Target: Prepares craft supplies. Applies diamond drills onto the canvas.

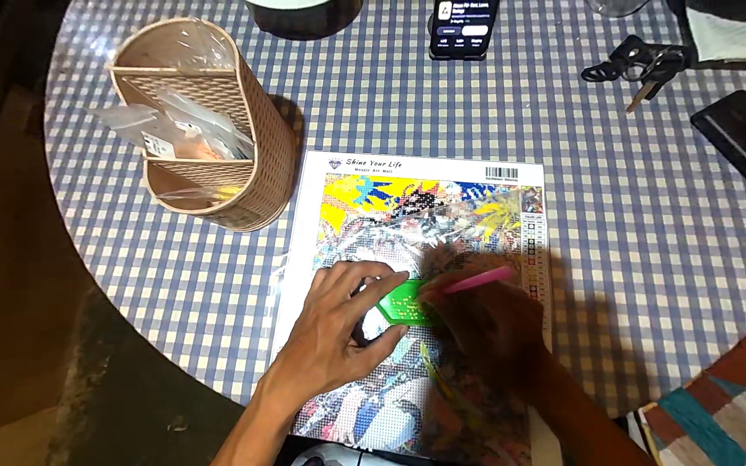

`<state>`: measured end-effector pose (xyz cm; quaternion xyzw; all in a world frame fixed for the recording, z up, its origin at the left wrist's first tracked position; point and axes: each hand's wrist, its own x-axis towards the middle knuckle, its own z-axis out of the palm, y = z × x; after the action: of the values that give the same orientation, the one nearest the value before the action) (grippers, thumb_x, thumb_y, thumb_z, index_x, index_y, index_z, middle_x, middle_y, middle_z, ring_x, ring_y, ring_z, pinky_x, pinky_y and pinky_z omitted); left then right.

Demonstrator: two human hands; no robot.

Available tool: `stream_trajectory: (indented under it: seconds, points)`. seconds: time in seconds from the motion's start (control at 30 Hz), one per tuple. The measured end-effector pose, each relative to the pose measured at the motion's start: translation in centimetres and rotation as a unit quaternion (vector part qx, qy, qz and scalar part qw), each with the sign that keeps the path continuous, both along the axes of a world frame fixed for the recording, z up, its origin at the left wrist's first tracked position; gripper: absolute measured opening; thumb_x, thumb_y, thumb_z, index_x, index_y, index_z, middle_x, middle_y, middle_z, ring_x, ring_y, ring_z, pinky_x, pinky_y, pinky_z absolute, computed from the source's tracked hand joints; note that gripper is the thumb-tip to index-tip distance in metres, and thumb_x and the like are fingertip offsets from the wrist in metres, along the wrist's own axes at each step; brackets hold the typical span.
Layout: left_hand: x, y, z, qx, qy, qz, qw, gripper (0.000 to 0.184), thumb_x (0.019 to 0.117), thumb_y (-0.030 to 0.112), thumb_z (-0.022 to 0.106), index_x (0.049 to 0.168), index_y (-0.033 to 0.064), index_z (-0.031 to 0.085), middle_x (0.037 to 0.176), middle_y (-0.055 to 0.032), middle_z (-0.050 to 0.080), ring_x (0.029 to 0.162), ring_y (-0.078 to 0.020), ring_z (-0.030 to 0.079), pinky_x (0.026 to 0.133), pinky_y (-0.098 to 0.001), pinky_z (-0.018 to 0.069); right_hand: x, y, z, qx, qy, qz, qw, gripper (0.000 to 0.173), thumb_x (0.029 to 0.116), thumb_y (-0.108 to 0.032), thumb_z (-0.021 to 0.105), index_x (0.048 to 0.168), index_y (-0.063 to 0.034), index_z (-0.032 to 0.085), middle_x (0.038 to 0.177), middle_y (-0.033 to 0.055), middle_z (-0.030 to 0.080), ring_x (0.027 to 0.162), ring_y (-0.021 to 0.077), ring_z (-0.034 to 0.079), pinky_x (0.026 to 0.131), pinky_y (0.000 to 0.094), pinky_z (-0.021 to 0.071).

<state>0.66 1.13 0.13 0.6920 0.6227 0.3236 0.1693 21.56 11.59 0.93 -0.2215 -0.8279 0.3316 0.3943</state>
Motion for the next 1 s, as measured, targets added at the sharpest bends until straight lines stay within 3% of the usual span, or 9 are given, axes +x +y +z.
stream_trajectory:
  seconds: [0.13,0.27,0.37,0.47,0.63,0.83,0.93,1.0]
  points:
    - [0.0,0.1,0.1,0.007,-0.005,-0.007,1.000,0.050,0.0938,0.051,0.065,0.136,0.0236,0.068,0.126,0.0020,0.067,0.106,-0.0120,0.057,0.090,-0.0372,0.0411,0.0,0.3,0.7,-0.108,0.061,-0.011,0.992,0.015,0.1022,-0.016,0.064,0.106,-0.0014,0.066,0.096,0.0026,0.076,0.090,0.0061,0.074,0.080,0.0220,0.0636]
    - [0.1,0.2,0.1,0.012,0.000,-0.004,1.000,0.049,0.0937,0.051,0.064,0.135,0.0243,0.069,0.125,0.0021,0.067,0.106,-0.0124,0.058,0.089,-0.0372,0.0422,-0.2,0.8,2.3,-0.151,0.116,-0.016,0.982,0.010,0.1026,-0.015,0.063,0.110,-0.0081,0.063,0.096,-0.0004,0.075,0.087,0.0120,0.075,0.077,0.0284,0.0661]
    - [0.1,0.2,0.1,0.014,-0.003,-0.005,1.000,0.048,0.0935,0.050,0.064,0.133,0.0238,0.069,0.125,0.0014,0.067,0.106,-0.0120,0.058,0.090,-0.0368,0.0418,-0.9,1.7,3.4,-0.139,0.110,-0.019,0.984,0.010,0.1034,-0.015,0.062,0.112,-0.0109,0.060,0.097,-0.0025,0.073,0.085,0.0105,0.074,0.074,0.0279,0.0659]
    - [0.1,0.2,0.0,0.018,-0.001,-0.004,1.000,0.046,0.0933,0.050,0.065,0.131,0.0230,0.070,0.127,0.0011,0.067,0.108,-0.0125,0.058,0.090,-0.0363,0.0417,-2.7,3.1,3.8,-0.151,0.103,-0.019,0.983,0.007,0.1029,-0.013,0.062,0.109,-0.0099,0.060,0.093,-0.0058,0.072,0.080,0.0043,0.071,0.069,0.0216,0.0620]
    - [0.1,0.1,0.0,0.020,-0.003,-0.005,1.000,0.046,0.0928,0.048,0.065,0.131,0.0233,0.069,0.129,0.0000,0.066,0.111,-0.0135,0.058,0.090,-0.0360,0.0417,-6.4,5.6,3.5,-0.238,0.090,-0.010,0.967,0.009,0.1033,-0.008,0.060,0.110,-0.0026,0.059,0.090,0.0040,0.074,0.076,0.0151,0.076,0.068,0.0305,0.0672]
    - [0.0,0.1,-0.1,0.021,-0.003,-0.011,1.000,0.045,0.0940,0.048,0.063,0.131,0.0227,0.069,0.128,-0.0016,0.066,0.111,-0.0151,0.059,0.091,-0.0370,0.0422,-8.8,6.8,2.8,-0.153,0.003,0.004,0.988,0.011,0.1031,-0.013,0.063,0.109,-0.0047,0.059,0.087,0.0030,0.071,0.073,0.0100,0.073,0.061,0.0250,0.0634]
    - [0.0,0.0,-0.1,0.020,-0.005,-0.014,1.000,0.045,0.0951,0.048,0.062,0.132,0.0220,0.069,0.127,-0.0028,0.067,0.111,-0.0155,0.059,0.091,-0.0370,0.0419,-9.4,6.7,2.2,-0.052,-0.053,-0.015,0.997,0.014,0.1027,-0.017,0.063,0.106,-0.0031,0.062,0.080,0.0023,0.067,0.066,0.0045,0.064,0.057,0.0193,0.0540]
    - [0.0,0.1,-0.1,0.022,-0.007,-0.014,1.000,0.045,0.0955,0.048,0.062,0.132,0.0217,0.069,0.126,-0.0036,0.067,0.110,-0.0158,0.059,0.092,-0.0373,0.0419,-9.4,6.7,1.7,-0.003,-0.066,-0.017,0.998,0.016,0.1026,-0.017,0.063,0.106,-0.0016,0.063,0.082,0.0039,0.070,0.069,0.0046,0.066,0.060,0.0189,0.0553]
